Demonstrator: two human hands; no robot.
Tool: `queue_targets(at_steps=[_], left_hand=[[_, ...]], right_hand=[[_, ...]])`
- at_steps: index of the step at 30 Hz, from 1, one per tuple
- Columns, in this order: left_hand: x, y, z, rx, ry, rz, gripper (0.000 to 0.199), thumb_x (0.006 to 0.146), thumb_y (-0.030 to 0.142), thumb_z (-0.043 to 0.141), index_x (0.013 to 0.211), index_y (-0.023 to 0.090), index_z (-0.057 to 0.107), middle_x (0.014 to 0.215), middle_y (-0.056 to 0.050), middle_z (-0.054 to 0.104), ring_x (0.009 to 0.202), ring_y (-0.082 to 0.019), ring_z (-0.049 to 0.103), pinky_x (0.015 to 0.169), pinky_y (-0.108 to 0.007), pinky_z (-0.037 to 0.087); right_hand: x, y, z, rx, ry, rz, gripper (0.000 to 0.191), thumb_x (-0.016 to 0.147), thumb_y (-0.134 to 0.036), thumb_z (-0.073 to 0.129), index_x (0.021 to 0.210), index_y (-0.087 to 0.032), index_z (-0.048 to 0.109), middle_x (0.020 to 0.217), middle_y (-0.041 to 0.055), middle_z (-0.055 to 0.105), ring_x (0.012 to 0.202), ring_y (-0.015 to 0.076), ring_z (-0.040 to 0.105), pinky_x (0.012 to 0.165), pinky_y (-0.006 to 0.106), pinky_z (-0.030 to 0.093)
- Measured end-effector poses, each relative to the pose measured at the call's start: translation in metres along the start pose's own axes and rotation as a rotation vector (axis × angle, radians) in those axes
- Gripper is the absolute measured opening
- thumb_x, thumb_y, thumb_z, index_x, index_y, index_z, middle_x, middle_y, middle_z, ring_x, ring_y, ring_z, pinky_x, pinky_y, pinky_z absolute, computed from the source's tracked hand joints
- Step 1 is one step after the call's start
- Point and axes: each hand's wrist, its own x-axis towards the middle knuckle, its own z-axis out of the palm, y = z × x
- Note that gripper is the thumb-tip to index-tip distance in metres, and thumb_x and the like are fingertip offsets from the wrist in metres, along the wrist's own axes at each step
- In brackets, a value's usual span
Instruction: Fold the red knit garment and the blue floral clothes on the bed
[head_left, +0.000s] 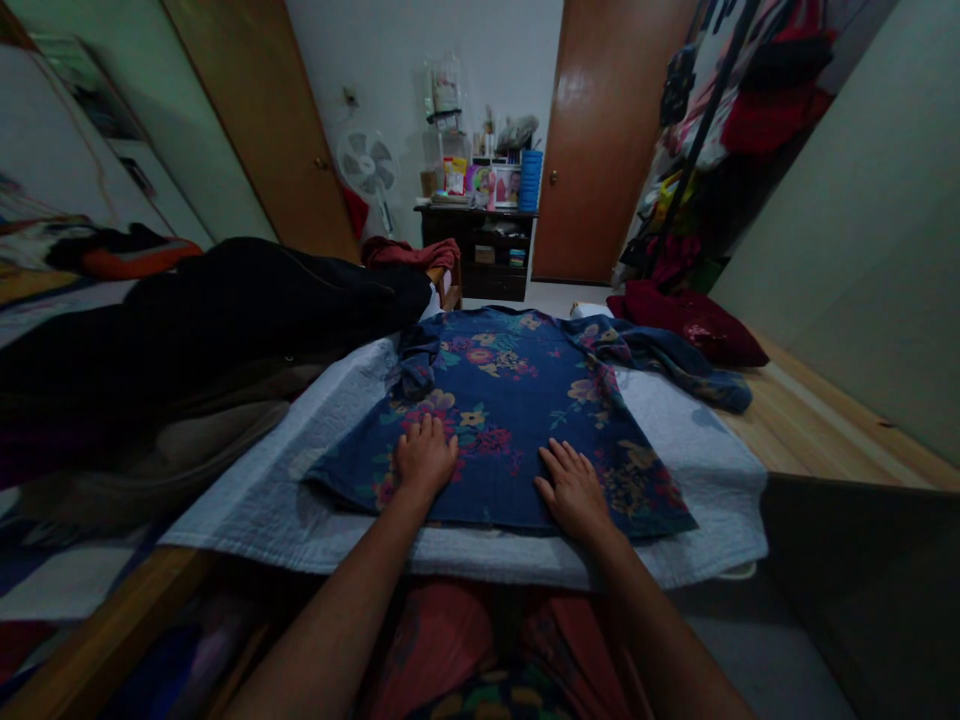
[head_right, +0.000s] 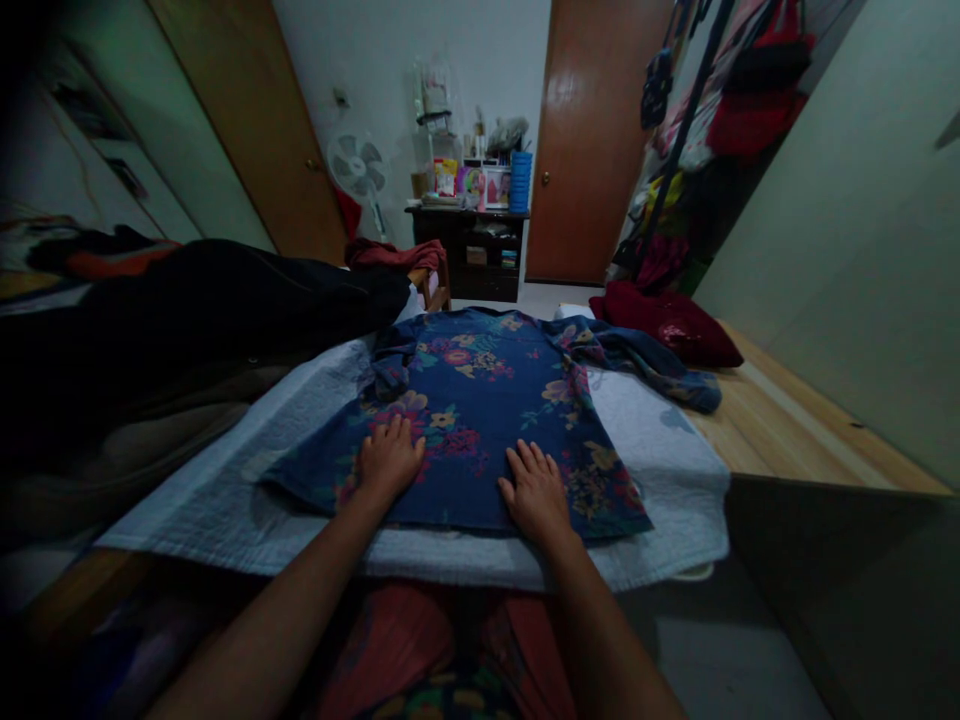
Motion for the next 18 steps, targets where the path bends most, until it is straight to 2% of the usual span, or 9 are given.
queue_targets(at_steps=[6,10,14,18], left_hand=[[-0.01,0.001,-0.004,-0.037,0.039,0.03,0.039,0.09,0.033,0.045,0.117,0.009,0.061,0.133,-0.019,0.056,0.116,-0.033,0.052,0.094,-0.046,0.042],[-0.017,0.022,-0.003,-0.177,0.014,0.191,0.032,0.093,0.029,0.042,0.114,0.014,0.062,0.14,-0.014,0.053,0.129,-0.028,0.045,0.108,-0.045,0.034],[-0.026,0.052,0.001,-0.372,-0.089,0.382,0.041,0.098,0.037,0.038,0.132,0.02,0.052,0.149,-0.007,0.044,0.139,-0.022,0.036,0.113,-0.043,0.029],[-0.034,0.063,0.001,-0.411,-0.126,0.415,0.045,0.094,0.039,0.046,0.137,0.026,0.048,0.153,-0.004,0.039,0.143,-0.024,0.028,0.116,-0.05,0.023]], right_hand=[[-0.013,0.013,-0.004,-0.027,0.021,0.07,0.055,0.094,-0.042,0.044,0.144,-0.018,0.044,0.154,0.0094,0.034,0.142,0.0273,0.027,0.115,0.044,0.02],[-0.009,0.005,-0.005,-0.02,0.007,0.103,0.054,0.094,-0.036,0.045,0.144,-0.015,0.044,0.154,0.0118,0.033,0.143,0.0296,0.026,0.115,0.047,0.019],[0.0,-0.004,-0.004,0.031,-0.045,-0.002,0.051,0.092,-0.022,0.041,0.143,-0.014,0.044,0.153,0.0094,0.036,0.142,0.026,0.028,0.115,0.044,0.021],[0.002,-0.007,0.0,0.055,-0.001,-0.088,0.05,0.093,-0.022,0.041,0.142,-0.017,0.046,0.152,0.0073,0.038,0.143,0.0241,0.028,0.116,0.044,0.021]])
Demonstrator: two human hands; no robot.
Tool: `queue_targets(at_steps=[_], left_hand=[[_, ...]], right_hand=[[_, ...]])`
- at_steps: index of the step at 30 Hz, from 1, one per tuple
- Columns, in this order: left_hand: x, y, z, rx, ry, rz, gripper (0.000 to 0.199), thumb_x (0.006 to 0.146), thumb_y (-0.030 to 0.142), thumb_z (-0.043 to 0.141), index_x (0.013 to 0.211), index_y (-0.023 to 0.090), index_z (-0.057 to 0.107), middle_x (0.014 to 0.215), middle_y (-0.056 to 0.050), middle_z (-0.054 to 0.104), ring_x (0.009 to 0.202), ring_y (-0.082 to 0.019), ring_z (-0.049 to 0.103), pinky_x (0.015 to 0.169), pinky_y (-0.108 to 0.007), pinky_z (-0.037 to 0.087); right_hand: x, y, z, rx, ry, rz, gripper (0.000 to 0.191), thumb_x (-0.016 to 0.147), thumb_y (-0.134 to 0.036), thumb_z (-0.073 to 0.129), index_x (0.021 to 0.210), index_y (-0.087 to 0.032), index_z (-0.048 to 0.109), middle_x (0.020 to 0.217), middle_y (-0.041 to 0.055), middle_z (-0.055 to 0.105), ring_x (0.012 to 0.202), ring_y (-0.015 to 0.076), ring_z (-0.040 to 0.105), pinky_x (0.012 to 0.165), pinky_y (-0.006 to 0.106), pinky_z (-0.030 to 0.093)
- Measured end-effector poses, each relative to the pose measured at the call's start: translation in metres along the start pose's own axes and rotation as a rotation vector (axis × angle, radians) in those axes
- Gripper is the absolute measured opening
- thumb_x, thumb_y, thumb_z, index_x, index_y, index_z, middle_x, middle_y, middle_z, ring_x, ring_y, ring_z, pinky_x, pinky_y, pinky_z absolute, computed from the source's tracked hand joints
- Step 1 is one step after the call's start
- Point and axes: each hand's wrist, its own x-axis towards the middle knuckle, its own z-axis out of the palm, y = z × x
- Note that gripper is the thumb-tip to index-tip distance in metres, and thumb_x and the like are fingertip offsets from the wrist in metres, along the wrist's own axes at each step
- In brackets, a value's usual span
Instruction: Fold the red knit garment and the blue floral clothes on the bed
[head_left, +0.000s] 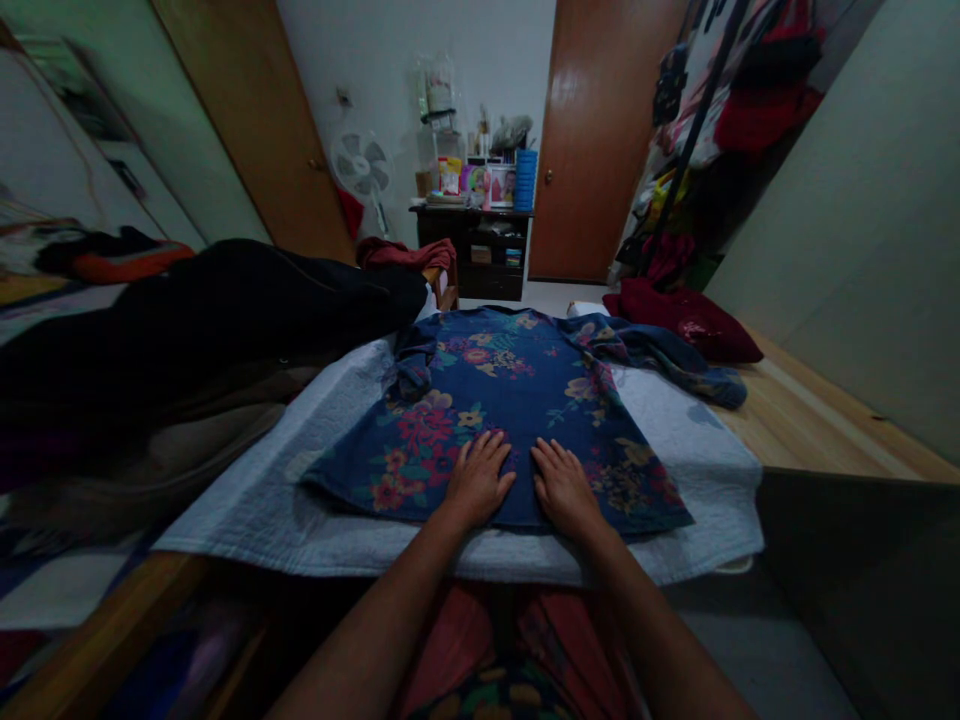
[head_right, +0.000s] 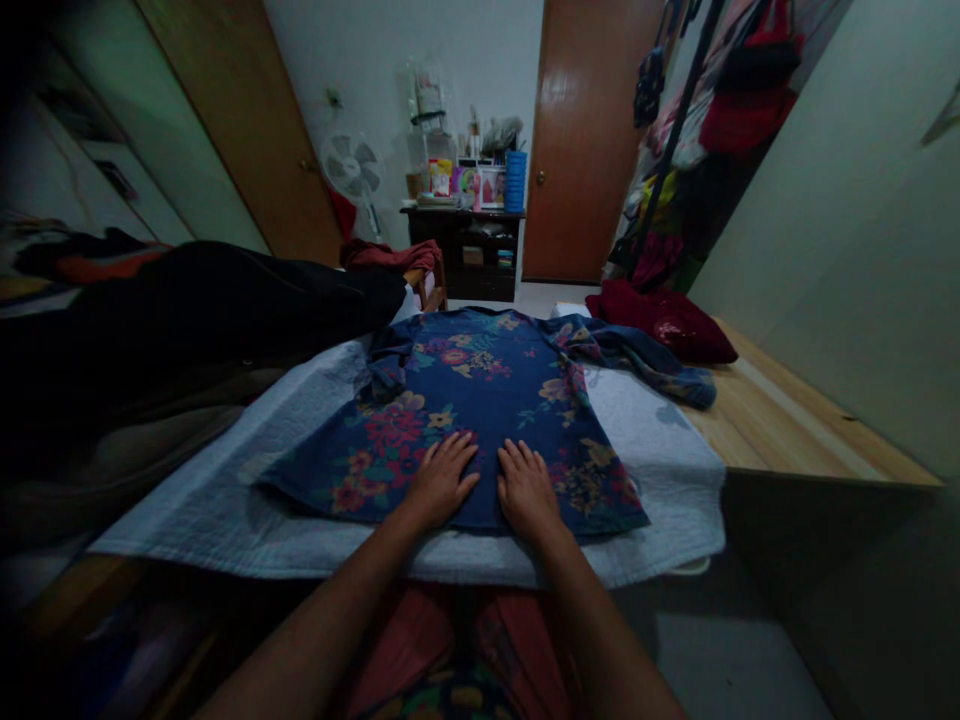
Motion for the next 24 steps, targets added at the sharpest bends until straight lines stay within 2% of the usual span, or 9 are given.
queue_targets(at_steps=[5,9,12,15,19,24], left_hand=[[-0.003,-0.003,-0.003,-0.029,-0.016,0.004,0.044,0.094,0.033,0.047,0.138,0.028,0.047,0.154,-0.003,0.036,0.144,-0.023,0.026,0.116,-0.05,0.021],[-0.005,-0.006,-0.003,-0.064,0.009,0.048,0.04,0.091,0.031,0.053,0.132,0.03,0.053,0.15,-0.002,0.043,0.141,-0.025,0.028,0.115,-0.053,0.021],[-0.009,-0.006,-0.007,-0.123,0.006,0.12,0.033,0.089,0.026,0.057,0.121,0.03,0.06,0.138,-0.002,0.053,0.134,-0.024,0.037,0.114,-0.049,0.023],[-0.015,-0.004,-0.015,-0.177,0.0,0.165,0.025,0.088,0.024,0.058,0.112,0.028,0.064,0.125,-0.003,0.06,0.121,-0.021,0.045,0.108,-0.042,0.032],[-0.02,0.001,-0.023,-0.157,-0.038,0.129,0.015,0.087,0.027,0.059,0.101,0.027,0.064,0.11,-0.003,0.062,0.107,-0.022,0.049,0.096,-0.039,0.038],[-0.018,0.006,-0.028,-0.048,-0.086,0.122,0.012,0.084,0.035,0.062,0.085,0.023,0.063,0.098,-0.004,0.062,0.1,-0.023,0.051,0.088,-0.038,0.038]], right_hand=[[-0.003,0.0,0.002,-0.008,0.018,-0.003,0.049,0.093,-0.026,0.041,0.142,-0.018,0.046,0.152,0.0071,0.038,0.143,0.0248,0.028,0.116,0.045,0.022],[-0.007,-0.001,0.002,-0.029,0.007,-0.001,0.051,0.093,-0.029,0.043,0.143,-0.018,0.045,0.153,0.0066,0.037,0.142,0.0261,0.028,0.116,0.045,0.021],[-0.013,0.001,0.001,-0.018,0.0,-0.017,0.051,0.092,-0.031,0.046,0.143,-0.02,0.045,0.154,0.0061,0.036,0.143,0.0259,0.027,0.117,0.046,0.02],[-0.019,0.004,-0.002,0.019,-0.018,-0.051,0.049,0.091,-0.029,0.05,0.14,-0.025,0.049,0.153,0.0043,0.038,0.141,0.0254,0.029,0.116,0.047,0.02],[-0.028,0.005,-0.01,0.089,-0.03,-0.101,0.043,0.089,-0.025,0.054,0.132,-0.031,0.057,0.145,0.0026,0.048,0.134,0.0241,0.038,0.114,0.044,0.024],[-0.034,0.001,-0.023,0.187,-0.04,-0.134,0.033,0.086,-0.018,0.056,0.117,-0.028,0.065,0.131,0.0038,0.057,0.122,0.0203,0.046,0.106,0.036,0.033]])
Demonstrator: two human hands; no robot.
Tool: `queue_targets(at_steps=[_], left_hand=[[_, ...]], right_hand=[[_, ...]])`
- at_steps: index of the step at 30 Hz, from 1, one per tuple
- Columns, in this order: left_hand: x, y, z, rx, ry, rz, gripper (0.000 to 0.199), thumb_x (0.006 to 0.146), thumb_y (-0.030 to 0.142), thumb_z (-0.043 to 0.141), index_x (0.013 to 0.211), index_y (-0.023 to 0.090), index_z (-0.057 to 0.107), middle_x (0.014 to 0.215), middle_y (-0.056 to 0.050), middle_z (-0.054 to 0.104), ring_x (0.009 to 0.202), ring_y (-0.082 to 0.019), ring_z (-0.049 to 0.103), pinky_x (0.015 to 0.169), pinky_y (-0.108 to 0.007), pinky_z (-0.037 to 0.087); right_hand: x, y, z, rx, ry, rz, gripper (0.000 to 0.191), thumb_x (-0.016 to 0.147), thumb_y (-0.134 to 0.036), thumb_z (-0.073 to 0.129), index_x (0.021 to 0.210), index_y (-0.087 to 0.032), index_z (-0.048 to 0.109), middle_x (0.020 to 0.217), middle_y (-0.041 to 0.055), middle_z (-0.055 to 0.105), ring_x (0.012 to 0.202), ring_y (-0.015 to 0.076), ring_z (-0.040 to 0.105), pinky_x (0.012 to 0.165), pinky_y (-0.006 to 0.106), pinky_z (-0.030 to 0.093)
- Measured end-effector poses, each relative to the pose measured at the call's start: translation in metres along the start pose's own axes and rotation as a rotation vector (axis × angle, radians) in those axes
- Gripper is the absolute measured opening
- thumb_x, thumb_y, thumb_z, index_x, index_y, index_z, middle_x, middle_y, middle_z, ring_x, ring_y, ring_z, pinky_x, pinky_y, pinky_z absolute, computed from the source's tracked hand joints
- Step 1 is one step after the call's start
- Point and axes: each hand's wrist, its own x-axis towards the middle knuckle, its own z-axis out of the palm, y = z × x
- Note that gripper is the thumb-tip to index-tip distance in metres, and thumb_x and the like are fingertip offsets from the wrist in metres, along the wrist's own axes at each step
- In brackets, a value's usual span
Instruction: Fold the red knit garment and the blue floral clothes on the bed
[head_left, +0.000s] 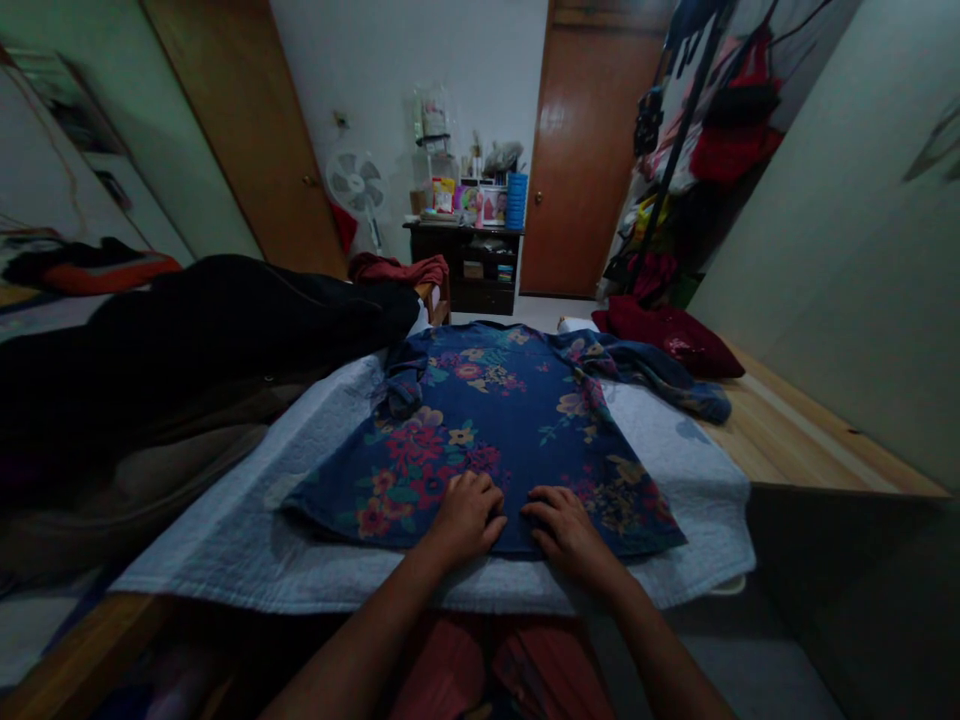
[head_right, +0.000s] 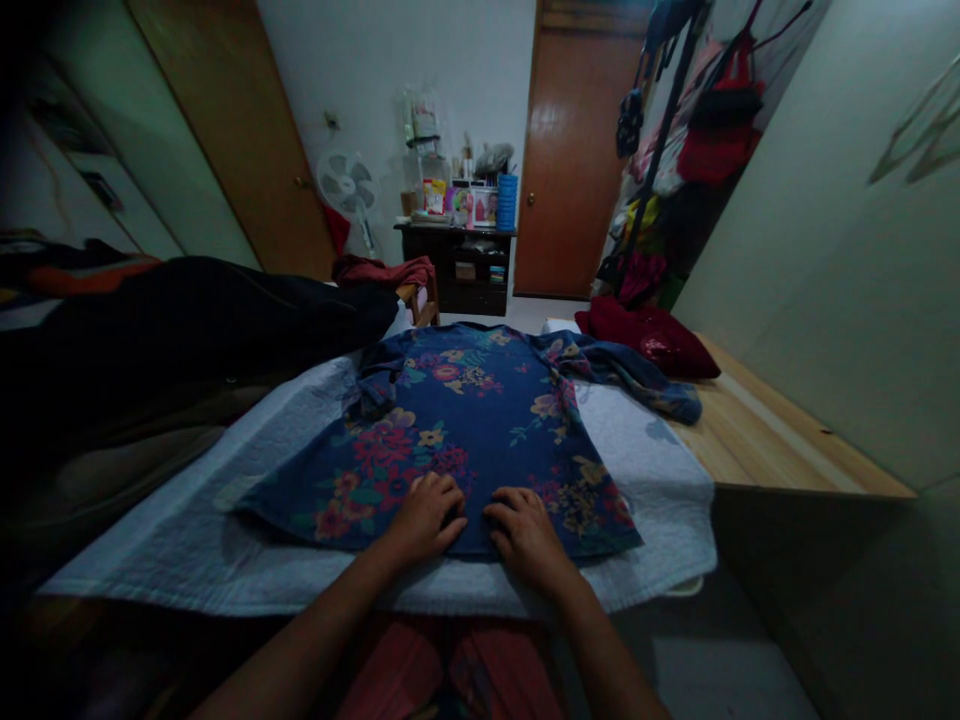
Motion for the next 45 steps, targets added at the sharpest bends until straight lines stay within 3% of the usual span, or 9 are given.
queue_targets(at_steps=[4,7,12,17,26,32,36,45], left_hand=[[0.021,0.004,-0.005,0.025,-0.086,0.03,0.019,0.092,0.035,0.051,0.085,0.022,0.063,0.088,-0.004,0.065,0.088,-0.021,0.057,0.083,-0.036,0.041],[0.047,0.004,-0.004,0.029,-0.038,0.031,0.02,0.094,0.026,0.044,0.094,0.023,0.064,0.095,-0.005,0.066,0.092,-0.02,0.059,0.084,-0.034,0.043],[0.076,-0.006,0.017,0.076,0.122,-0.014,0.03,0.092,0.027,0.049,0.12,0.022,0.059,0.139,-0.007,0.053,0.13,-0.024,0.043,0.108,-0.042,0.033],[0.074,-0.014,0.037,0.09,0.107,-0.04,0.043,0.094,0.038,0.046,0.135,0.025,0.05,0.147,-0.007,0.047,0.139,-0.026,0.035,0.115,-0.049,0.025],[0.074,-0.015,0.035,0.051,0.108,-0.062,0.042,0.093,0.037,0.049,0.133,0.026,0.052,0.148,-0.006,0.046,0.139,-0.025,0.035,0.116,-0.049,0.024],[0.074,-0.016,0.035,0.045,0.098,-0.064,0.043,0.093,0.037,0.049,0.135,0.025,0.051,0.148,-0.006,0.046,0.139,-0.025,0.036,0.116,-0.049,0.024],[0.075,-0.015,0.033,0.052,0.097,-0.067,0.043,0.092,0.035,0.05,0.134,0.026,0.052,0.147,-0.006,0.047,0.139,-0.024,0.037,0.116,-0.048,0.025],[0.076,-0.012,0.031,0.101,0.101,-0.055,0.043,0.091,0.036,0.05,0.133,0.026,0.053,0.143,-0.006,0.051,0.132,-0.025,0.043,0.113,-0.046,0.028]], right_hand=[[0.016,0.0,-0.011,-0.009,-0.035,-0.01,0.016,0.088,-0.018,0.054,0.096,-0.022,0.067,0.107,0.0033,0.064,0.103,0.0175,0.054,0.097,0.031,0.038],[0.043,0.008,-0.013,-0.057,-0.032,0.027,0.019,0.092,-0.018,0.048,0.092,-0.019,0.066,0.096,0.004,0.065,0.095,0.0166,0.057,0.09,0.028,0.041],[0.077,0.032,0.005,-0.152,0.164,0.159,0.035,0.091,-0.015,0.044,0.123,-0.015,0.06,0.136,0.013,0.054,0.128,0.0219,0.046,0.107,0.036,0.034],[0.076,0.045,0.021,-0.182,0.184,0.18,0.039,0.092,-0.02,0.044,0.13,-0.016,0.056,0.144,0.0116,0.048,0.136,0.0242,0.039,0.112,0.043,0.029],[0.073,0.048,0.022,-0.104,0.238,0.167,0.038,0.089,-0.019,0.046,0.125,-0.02,0.059,0.14,0.0089,0.053,0.133,0.0233,0.043,0.113,0.043,0.03],[0.067,0.044,0.015,-0.031,0.253,0.14,0.03,0.088,-0.016,0.048,0.115,-0.021,0.062,0.13,0.0084,0.058,0.125,0.0227,0.048,0.11,0.04,0.033],[0.065,0.04,0.008,-0.019,0.249,0.156,0.019,0.087,-0.014,0.051,0.1,-0.022,0.063,0.115,0.0067,0.062,0.11,0.021,0.053,0.1,0.035,0.039],[0.065,0.034,-0.011,-0.13,0.1,0.178,0.01,0.086,-0.017,0.055,0.09,-0.021,0.063,0.101,0.0052,0.062,0.097,0.0203,0.053,0.086,0.03,0.04]])
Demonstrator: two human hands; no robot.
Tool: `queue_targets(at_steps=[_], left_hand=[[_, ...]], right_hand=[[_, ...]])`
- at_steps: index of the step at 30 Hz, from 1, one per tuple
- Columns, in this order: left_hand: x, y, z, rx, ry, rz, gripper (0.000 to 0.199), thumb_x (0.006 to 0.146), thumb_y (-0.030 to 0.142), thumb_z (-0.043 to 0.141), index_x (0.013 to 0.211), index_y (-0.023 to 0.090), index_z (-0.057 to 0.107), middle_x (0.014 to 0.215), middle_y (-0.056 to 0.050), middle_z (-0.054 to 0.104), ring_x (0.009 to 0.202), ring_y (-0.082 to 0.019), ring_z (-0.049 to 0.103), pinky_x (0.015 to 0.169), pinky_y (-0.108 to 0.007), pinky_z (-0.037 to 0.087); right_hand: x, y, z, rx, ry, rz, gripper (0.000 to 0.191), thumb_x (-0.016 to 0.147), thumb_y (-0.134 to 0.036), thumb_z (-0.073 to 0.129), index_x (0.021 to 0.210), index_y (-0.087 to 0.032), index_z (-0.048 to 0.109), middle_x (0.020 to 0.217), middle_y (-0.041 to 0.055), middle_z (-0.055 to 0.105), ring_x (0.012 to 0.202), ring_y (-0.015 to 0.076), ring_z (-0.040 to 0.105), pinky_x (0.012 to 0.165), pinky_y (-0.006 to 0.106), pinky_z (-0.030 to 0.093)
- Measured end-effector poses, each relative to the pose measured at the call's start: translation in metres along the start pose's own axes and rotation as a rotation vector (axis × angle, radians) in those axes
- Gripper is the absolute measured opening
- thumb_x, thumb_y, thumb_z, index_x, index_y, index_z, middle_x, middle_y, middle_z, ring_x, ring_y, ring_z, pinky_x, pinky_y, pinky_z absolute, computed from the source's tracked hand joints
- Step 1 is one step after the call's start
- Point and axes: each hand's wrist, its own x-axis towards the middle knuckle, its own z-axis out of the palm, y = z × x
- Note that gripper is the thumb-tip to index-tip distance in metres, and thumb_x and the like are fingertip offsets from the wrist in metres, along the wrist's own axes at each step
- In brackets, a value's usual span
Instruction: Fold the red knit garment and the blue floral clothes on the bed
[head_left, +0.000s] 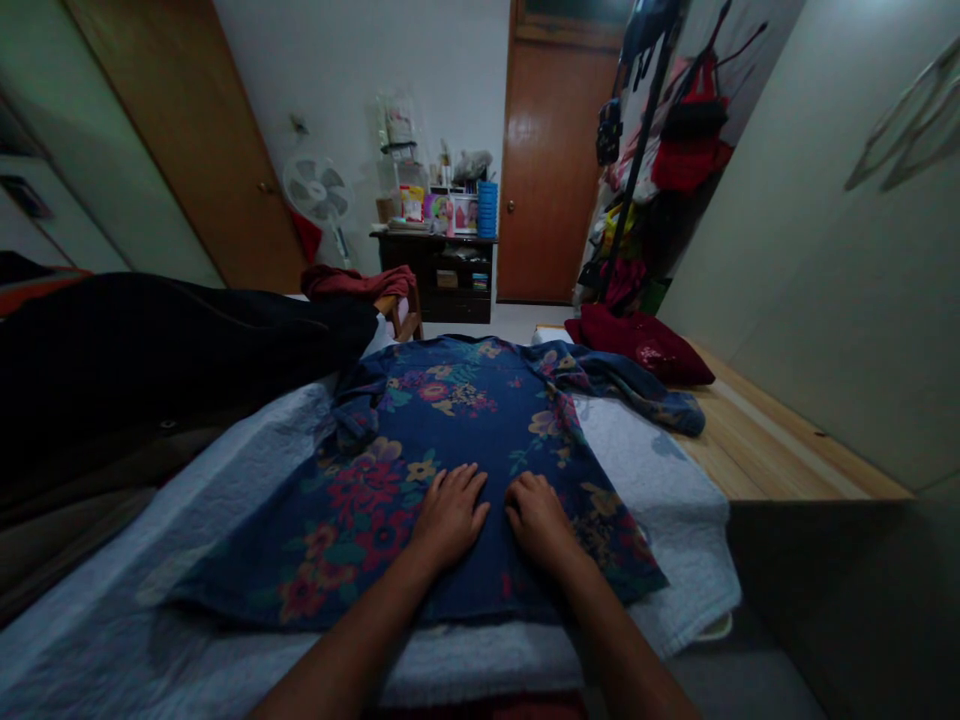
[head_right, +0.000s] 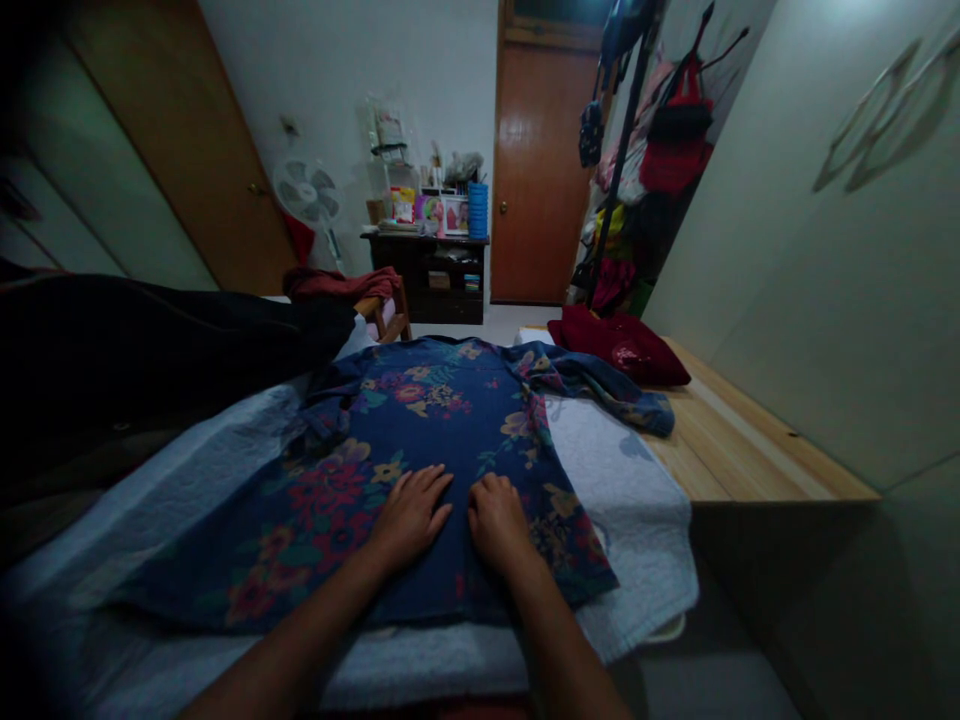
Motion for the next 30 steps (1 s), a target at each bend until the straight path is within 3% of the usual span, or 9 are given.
queue_targets(at_steps=[3,8,11,14,20,22,25,27,30], left_hand=[[0.011,0.003,-0.011,0.05,-0.051,0.035,0.039,0.088,0.036,0.054,0.125,0.025,0.058,0.129,-0.008,0.061,0.118,-0.027,0.053,0.101,-0.044,0.04],[0.049,0.012,-0.026,0.104,-0.129,-0.014,0.026,0.088,0.035,0.052,0.106,0.021,0.065,0.103,-0.01,0.067,0.098,-0.028,0.061,0.084,-0.042,0.047],[0.07,0.013,-0.018,0.075,-0.047,-0.021,0.029,0.089,0.035,0.052,0.113,0.022,0.062,0.115,-0.011,0.065,0.109,-0.027,0.058,0.094,-0.043,0.044],[0.08,0.01,0.0,0.069,0.046,-0.051,0.036,0.089,0.035,0.052,0.123,0.022,0.058,0.138,-0.012,0.053,0.131,-0.029,0.043,0.109,-0.05,0.031],[0.077,0.005,0.027,0.088,0.065,-0.132,0.046,0.094,0.039,0.041,0.135,0.022,0.051,0.146,-0.011,0.047,0.137,-0.029,0.037,0.113,-0.054,0.024],[0.076,0.005,0.029,0.097,0.062,-0.138,0.046,0.093,0.04,0.041,0.135,0.022,0.051,0.147,-0.01,0.047,0.137,-0.028,0.037,0.113,-0.053,0.024],[0.077,0.004,0.029,0.102,0.069,-0.139,0.047,0.093,0.04,0.041,0.136,0.023,0.051,0.146,-0.01,0.047,0.137,-0.028,0.038,0.113,-0.052,0.023],[0.077,0.004,0.03,0.099,0.078,-0.139,0.047,0.093,0.04,0.041,0.136,0.023,0.051,0.146,-0.01,0.047,0.137,-0.028,0.038,0.114,-0.052,0.023],[0.077,0.004,0.03,0.085,0.084,-0.144,0.046,0.093,0.039,0.042,0.135,0.023,0.051,0.146,-0.01,0.047,0.137,-0.028,0.038,0.114,-0.052,0.023]], right_hand=[[0.005,0.005,-0.019,0.008,-0.078,-0.026,0.013,0.087,-0.019,0.054,0.095,-0.02,0.064,0.099,0.0054,0.063,0.096,0.0192,0.056,0.086,0.028,0.041],[0.03,0.027,-0.056,0.005,-0.007,-0.014,0.022,0.089,-0.02,0.049,0.105,-0.017,0.064,0.106,0.0081,0.065,0.102,0.0189,0.058,0.091,0.026,0.04],[0.05,0.05,-0.07,-0.027,0.048,0.02,0.025,0.088,-0.018,0.048,0.107,-0.015,0.065,0.109,0.01,0.065,0.105,0.0195,0.058,0.095,0.027,0.039],[0.068,0.079,-0.078,0.015,0.107,0.124,0.031,0.086,-0.015,0.045,0.11,-0.013,0.065,0.113,0.0124,0.065,0.11,0.0215,0.057,0.099,0.03,0.038],[0.094,0.138,-0.082,0.547,0.392,0.52,0.048,0.071,-0.01,0.052,0.118,-0.011,0.06,0.129,0.0163,0.058,0.127,0.0265,0.046,0.107,0.034,0.034],[0.102,0.155,-0.081,0.632,0.441,0.6,0.052,0.067,-0.008,0.053,0.118,-0.012,0.057,0.127,0.0162,0.058,0.122,0.027,0.051,0.101,0.036,0.041],[0.114,0.173,-0.078,0.822,0.503,0.73,0.054,0.065,-0.008,0.055,0.118,-0.016,0.052,0.11,0.0113,0.061,0.092,0.0222,0.065,0.077,0.036,0.054],[0.123,0.18,-0.077,0.971,0.55,0.792,0.051,0.065,-0.007,0.056,0.114,-0.019,0.05,0.097,0.0047,0.06,0.073,0.016,0.065,0.063,0.03,0.055],[0.134,0.185,-0.077,1.2,0.639,0.825,0.041,0.067,-0.005,0.054,0.104,-0.021,0.048,0.083,-0.0028,0.056,0.067,0.01,0.063,0.058,0.021,0.053]])
